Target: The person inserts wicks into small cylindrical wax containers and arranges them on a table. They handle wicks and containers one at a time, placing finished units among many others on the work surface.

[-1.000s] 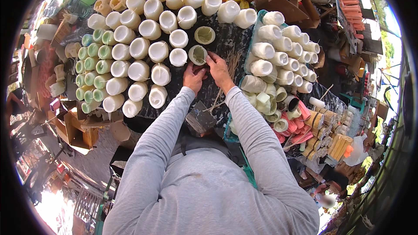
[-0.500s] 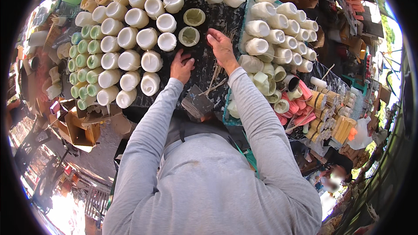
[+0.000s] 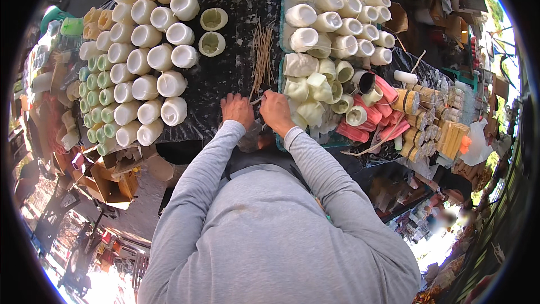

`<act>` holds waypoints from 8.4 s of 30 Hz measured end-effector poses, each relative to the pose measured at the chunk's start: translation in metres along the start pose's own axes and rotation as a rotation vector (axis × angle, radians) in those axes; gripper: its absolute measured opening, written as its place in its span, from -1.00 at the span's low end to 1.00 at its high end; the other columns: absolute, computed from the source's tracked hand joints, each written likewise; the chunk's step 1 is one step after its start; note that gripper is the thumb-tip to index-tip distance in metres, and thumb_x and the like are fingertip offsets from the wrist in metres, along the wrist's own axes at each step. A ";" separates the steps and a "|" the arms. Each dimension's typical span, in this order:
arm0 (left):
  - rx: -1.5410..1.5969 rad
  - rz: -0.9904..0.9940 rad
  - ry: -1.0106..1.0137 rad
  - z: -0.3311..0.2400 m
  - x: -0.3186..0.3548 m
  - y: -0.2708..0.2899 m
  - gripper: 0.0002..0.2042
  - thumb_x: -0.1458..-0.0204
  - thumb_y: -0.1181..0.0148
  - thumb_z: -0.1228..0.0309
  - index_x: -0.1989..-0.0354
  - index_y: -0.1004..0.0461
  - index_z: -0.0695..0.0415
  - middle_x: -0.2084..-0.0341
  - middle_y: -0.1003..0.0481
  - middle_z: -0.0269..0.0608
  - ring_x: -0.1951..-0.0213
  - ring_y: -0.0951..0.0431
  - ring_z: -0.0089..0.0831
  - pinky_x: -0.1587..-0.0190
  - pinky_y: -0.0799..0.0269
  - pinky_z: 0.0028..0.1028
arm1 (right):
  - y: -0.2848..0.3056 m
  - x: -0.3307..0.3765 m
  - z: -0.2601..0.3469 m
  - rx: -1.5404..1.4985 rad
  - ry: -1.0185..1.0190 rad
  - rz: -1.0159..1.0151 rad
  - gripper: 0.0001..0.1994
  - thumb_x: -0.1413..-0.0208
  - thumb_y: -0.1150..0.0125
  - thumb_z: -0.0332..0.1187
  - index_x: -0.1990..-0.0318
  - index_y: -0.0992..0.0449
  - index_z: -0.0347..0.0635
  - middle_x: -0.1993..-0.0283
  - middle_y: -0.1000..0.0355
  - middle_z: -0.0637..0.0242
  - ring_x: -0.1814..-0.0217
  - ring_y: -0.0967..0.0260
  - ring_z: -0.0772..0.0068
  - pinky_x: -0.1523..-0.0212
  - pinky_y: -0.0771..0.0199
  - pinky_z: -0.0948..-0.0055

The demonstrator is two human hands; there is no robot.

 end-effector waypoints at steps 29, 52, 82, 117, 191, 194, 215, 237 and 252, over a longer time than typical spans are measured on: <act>1.183 0.082 0.390 -0.008 0.011 -0.007 -0.78 -0.20 -0.40 0.30 0.28 -0.68 0.26 0.48 -0.62 -0.37 0.50 -0.43 -0.63 0.42 -0.28 -0.53 | 0.005 0.070 -0.040 -0.823 -0.355 0.457 -0.83 -0.23 -0.30 -0.37 0.18 -0.63 -0.32 0.38 -0.60 0.25 0.45 -0.52 0.43 0.38 -0.53 0.36; 0.482 0.297 0.108 -0.001 0.022 0.038 -0.72 -0.09 -0.39 0.24 0.29 -0.66 0.26 0.45 -0.65 -0.04 0.38 -0.66 -0.32 0.22 -0.60 -0.37 | 0.002 0.051 0.006 -1.126 -0.392 0.306 -0.82 -0.35 -0.28 -0.33 0.17 -0.63 -0.30 0.38 -0.57 0.39 0.43 -0.48 0.62 0.39 -0.51 0.55; 1.671 0.143 0.203 -0.067 0.087 0.132 -0.82 -0.34 -0.25 0.43 -0.02 -0.54 0.23 0.38 -0.56 -0.33 0.42 -0.49 -0.63 0.39 -0.37 -0.60 | 0.141 0.070 0.085 -1.183 -0.062 0.229 -0.87 -0.28 -0.32 -0.43 0.23 -0.67 -0.33 0.40 -0.59 0.34 0.38 -0.47 0.62 0.36 -0.45 0.54; 0.720 -0.125 -0.281 -0.128 0.071 0.107 -0.70 -0.10 -0.42 0.43 0.02 -0.61 0.26 0.25 -0.64 -0.04 0.17 -0.64 -0.03 0.06 -0.53 -0.22 | 0.189 0.111 -0.050 -1.502 -0.078 -0.329 -0.87 -0.39 -0.27 -0.40 0.16 -0.55 -0.30 0.30 -0.53 0.30 0.44 -0.39 0.56 0.39 -0.47 0.51; 0.882 -0.057 -0.497 -0.187 0.129 0.192 -0.31 0.33 -0.79 0.29 -0.03 -0.57 0.22 0.09 -0.67 -0.09 0.17 -0.71 -0.41 0.10 -0.64 -0.42 | 0.224 0.175 0.018 -1.149 0.032 0.330 -0.60 -0.21 -0.44 -0.46 -0.18 -0.54 -0.29 0.16 -0.49 0.45 0.27 -0.33 0.79 0.24 -0.38 0.71; 0.815 -0.167 -0.443 -0.162 0.141 0.203 -0.49 0.29 -0.75 0.42 0.11 -0.65 0.21 0.28 -0.70 -0.21 0.29 -0.72 -0.45 0.19 -0.63 -0.45 | 0.214 0.171 0.037 -1.062 0.022 0.441 -0.62 -0.30 -0.37 -0.40 -0.21 -0.49 -0.29 0.17 -0.48 0.45 0.22 -0.35 0.74 0.20 -0.40 0.64; 0.592 -0.409 -0.423 -0.101 0.153 0.248 -0.59 0.34 -0.59 0.59 0.20 -0.68 0.20 0.42 -0.61 -0.14 0.39 -0.64 -0.19 0.33 -0.55 -0.34 | 0.251 0.165 0.174 0.077 0.725 0.076 -0.71 0.00 -0.39 -0.56 0.06 -0.67 -0.28 0.32 -0.57 0.23 0.31 -0.53 0.18 0.33 -0.56 0.25; 0.376 -0.526 -0.556 -0.104 0.164 0.261 -0.57 0.35 -0.52 0.58 0.18 -0.60 0.18 0.47 -0.53 -0.24 0.47 -0.56 -0.24 0.47 -0.48 -0.32 | 0.242 0.168 0.190 0.161 0.805 0.016 -0.91 0.00 -0.41 -0.46 0.37 -0.58 -0.16 0.51 -0.36 0.38 0.46 -0.41 0.34 0.49 -0.40 0.31; 0.366 -0.455 -0.526 -0.106 0.160 0.253 -0.59 0.34 -0.44 0.62 0.18 -0.63 0.21 0.36 -0.61 -0.13 0.36 -0.65 -0.15 0.32 -0.57 -0.30 | 0.242 0.167 0.191 0.153 0.806 0.034 -0.87 0.04 -0.34 -0.45 0.49 -0.46 -0.18 0.50 -0.40 0.28 0.44 -0.45 0.25 0.44 -0.47 0.24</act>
Point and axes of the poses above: each hand's wrist, its own x-axis away from the middle knuckle, its own y-axis out of the back of the hand, z = x × y, the point moved 9 cm from there along -x, towards the middle knuckle
